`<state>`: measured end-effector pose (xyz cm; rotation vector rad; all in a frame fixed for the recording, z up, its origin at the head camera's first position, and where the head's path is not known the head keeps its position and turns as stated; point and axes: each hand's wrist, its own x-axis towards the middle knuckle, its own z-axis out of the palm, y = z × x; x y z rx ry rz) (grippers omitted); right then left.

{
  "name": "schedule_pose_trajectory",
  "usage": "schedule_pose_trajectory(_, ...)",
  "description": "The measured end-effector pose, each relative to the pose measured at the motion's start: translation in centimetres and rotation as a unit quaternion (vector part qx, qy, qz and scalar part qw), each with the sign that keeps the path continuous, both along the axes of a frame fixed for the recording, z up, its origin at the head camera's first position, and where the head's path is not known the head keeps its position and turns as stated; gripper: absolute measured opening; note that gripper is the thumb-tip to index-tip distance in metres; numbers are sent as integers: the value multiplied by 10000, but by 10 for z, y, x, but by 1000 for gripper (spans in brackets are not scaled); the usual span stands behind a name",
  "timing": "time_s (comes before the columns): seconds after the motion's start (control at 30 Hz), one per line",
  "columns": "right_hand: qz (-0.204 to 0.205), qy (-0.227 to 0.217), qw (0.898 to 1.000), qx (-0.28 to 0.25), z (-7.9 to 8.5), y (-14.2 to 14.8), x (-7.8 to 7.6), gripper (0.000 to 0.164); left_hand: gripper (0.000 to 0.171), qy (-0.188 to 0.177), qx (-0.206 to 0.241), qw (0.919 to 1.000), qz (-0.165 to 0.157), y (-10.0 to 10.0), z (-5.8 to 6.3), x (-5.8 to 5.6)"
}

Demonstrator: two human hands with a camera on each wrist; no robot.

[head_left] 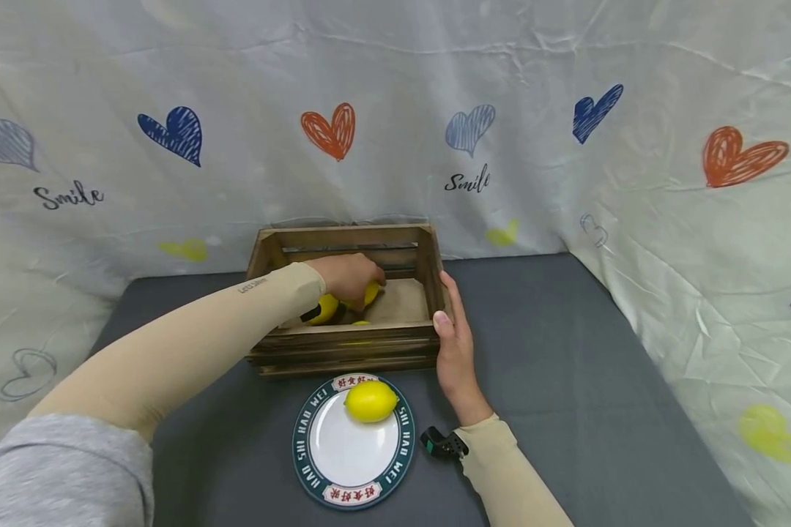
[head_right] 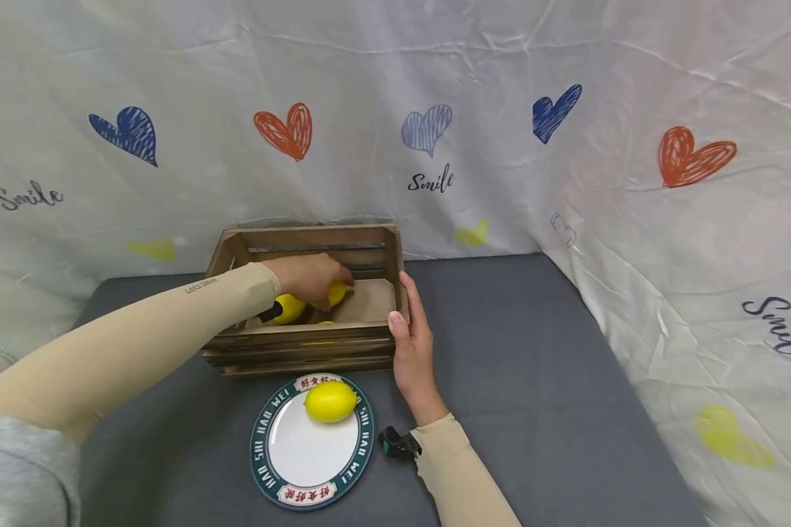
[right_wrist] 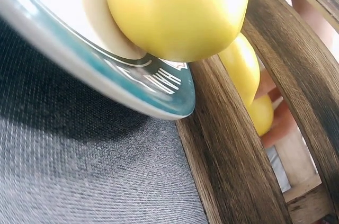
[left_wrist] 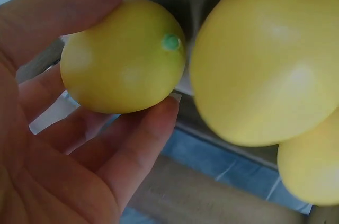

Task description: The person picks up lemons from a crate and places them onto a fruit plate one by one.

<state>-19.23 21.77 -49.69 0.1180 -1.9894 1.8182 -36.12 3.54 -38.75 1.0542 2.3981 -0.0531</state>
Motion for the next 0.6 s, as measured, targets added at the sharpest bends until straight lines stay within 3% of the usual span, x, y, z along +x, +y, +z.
schedule_pose_trajectory(0.33,-52,-37,10000,22,2,-2,1,66,63,252,573,9980,-65,-18,30,15)
schedule_pose_trajectory(0.6,-64,-39,10000,37,1,-2,0,65,61,410,689,9968,-10,-35,52,34)
